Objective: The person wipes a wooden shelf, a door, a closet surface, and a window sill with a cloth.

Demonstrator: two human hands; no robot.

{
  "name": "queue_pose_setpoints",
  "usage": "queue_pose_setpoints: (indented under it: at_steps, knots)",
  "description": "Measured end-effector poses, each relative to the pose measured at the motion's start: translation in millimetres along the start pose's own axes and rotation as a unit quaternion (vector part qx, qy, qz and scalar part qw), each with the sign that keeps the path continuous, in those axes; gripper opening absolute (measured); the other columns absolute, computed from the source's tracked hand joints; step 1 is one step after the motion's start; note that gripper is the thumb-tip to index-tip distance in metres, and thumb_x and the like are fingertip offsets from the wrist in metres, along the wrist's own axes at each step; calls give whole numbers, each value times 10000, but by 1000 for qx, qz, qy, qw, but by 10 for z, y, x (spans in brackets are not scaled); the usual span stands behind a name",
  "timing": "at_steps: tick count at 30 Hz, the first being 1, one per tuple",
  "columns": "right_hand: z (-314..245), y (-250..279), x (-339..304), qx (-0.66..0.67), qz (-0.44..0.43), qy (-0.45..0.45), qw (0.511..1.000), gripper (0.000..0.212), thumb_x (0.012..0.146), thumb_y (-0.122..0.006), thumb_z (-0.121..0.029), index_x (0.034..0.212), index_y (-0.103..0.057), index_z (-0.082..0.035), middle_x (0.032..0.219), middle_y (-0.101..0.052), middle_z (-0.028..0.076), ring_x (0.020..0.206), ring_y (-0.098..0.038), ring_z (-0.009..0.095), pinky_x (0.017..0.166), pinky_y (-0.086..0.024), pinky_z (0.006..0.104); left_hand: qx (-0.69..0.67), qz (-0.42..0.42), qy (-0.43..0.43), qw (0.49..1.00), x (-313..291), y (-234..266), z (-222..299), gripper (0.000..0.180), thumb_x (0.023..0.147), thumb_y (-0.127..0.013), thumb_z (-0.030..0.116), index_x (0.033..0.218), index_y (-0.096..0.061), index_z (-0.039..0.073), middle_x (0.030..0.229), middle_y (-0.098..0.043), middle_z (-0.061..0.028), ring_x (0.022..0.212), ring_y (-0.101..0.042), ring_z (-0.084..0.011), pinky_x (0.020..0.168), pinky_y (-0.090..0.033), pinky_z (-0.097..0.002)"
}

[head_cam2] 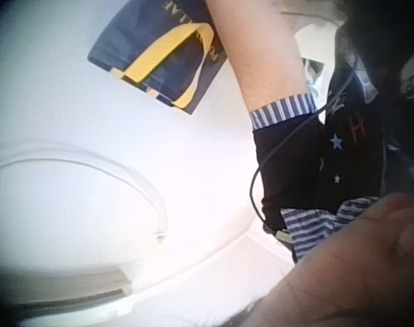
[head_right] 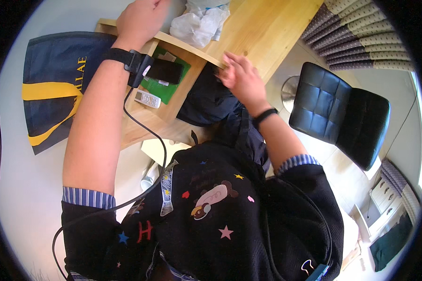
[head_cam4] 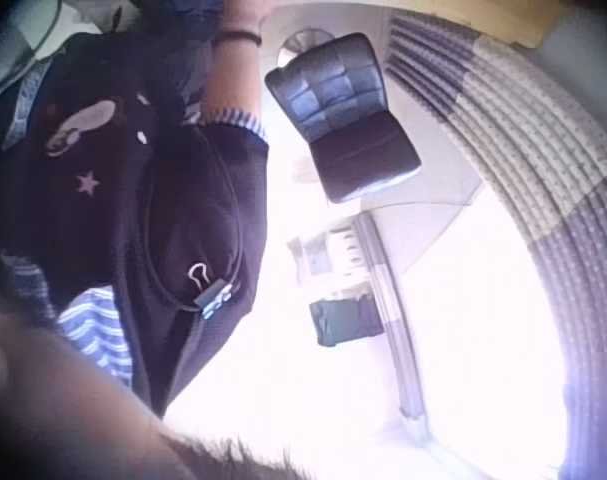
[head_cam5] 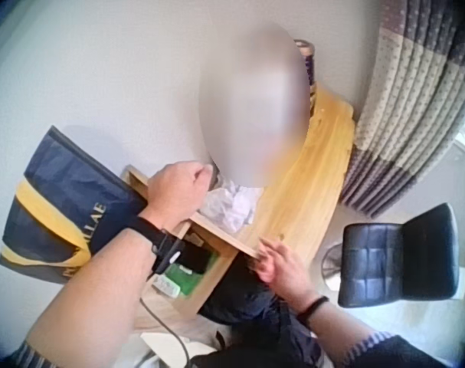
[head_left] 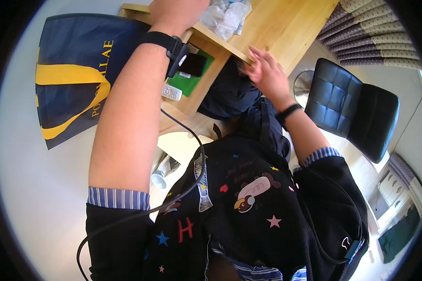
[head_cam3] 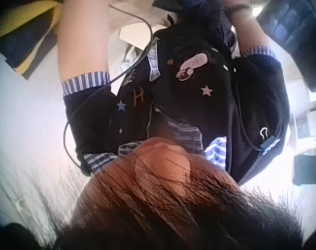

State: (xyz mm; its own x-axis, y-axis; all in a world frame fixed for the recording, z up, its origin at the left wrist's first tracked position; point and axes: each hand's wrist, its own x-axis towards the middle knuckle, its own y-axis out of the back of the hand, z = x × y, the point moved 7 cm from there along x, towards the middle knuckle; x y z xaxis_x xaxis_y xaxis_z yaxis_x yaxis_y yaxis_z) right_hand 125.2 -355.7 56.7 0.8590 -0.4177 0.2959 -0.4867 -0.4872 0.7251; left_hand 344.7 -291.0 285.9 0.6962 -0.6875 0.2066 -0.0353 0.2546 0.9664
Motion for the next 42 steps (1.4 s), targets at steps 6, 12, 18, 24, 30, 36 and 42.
queue_pose_setpoints:
  at_steps: [6, 12, 18, 24, 30, 36, 42]
  knots:
    - [1026, 61, -779, -10, -429, -181, 885, 528, 858, -771, -382, 1290, -657, -101, 1135, -729, 226, 1088, -693, 413, 967, -547, 465, -29, 30, -23, 999, -13, 54, 124, 362, 984, -564, 387, 848, -739, 101, 844, -729, -186, 825, -698, -422, 731, -541, -541]
    - [75, 945, 803, 375, 11, -124, 919, 357, 947, -698, -251, 1243, -694, -53, 1086, -740, 122, 1020, -697, 200, 897, -539, 337, 2, 21, -7, 1000, -40, -2, 21, 347, 983, -568, 381, 857, -740, 107, 843, -729, -186, 826, -700, -420, 729, -541, -542]
    - [-360, 436, 1189, 504, 125, -27, 854, 407, 986, -661, -199, 1371, -619, -77, 1301, -649, 114, 1145, -622, 172, 986, -498, 305, 22, -35, 5, 999, 69, -64, 181, 362, 1005, -572, 435, 982, -761, 127, 946, -753, -193, 921, -714, -395, 787, -551, -503]
    - [-253, -292, 251, 59, 85, 19, 994, 513, 866, -726, -273, 1331, -598, -99, 1386, -579, 167, 1213, -621, 363, 1057, -491, 469, -9, -40, 34, 999, 63, -138, -107, 495, 1014, -514, 522, 835, -662, 85, 711, -652, -149, 731, -630, -423, 631, -466, -501]
    - [141, -146, 227, -10, -72, -21, 997, 434, 808, -780, -320, 1150, -644, -90, 1286, -602, 167, 1049, -659, 398, 887, -536, 475, -16, -4, 7, 1000, 38, -131, -121, 482, 1018, -541, 496, 824, -635, 64, 724, -631, -174, 731, -607, -438, 618, -455, -486]
    - [-103, 174, 556, 41, 59, 91, 993, 490, 747, -870, -372, 1069, -673, -60, 1275, -614, 187, 1063, -641, 433, 904, -531, 497, -26, -3, 26, 999, 42, -78, -69, 486, 1027, -549, 471, 811, -599, 39, 701, -595, -188, 698, -577, -436, 601, -432, -486]
    - [56, -35, 830, 199, -220, 50, 953, 564, 777, -831, -465, 1123, -656, -55, 1076, -694, 195, 1049, -658, 426, 915, -536, 463, 0, -9, 32, 999, 38, -90, 4, 481, 1037, -578, 428, 784, -547, 21, 661, -544, -203, 643, -539, -441, 571, -411, -480]
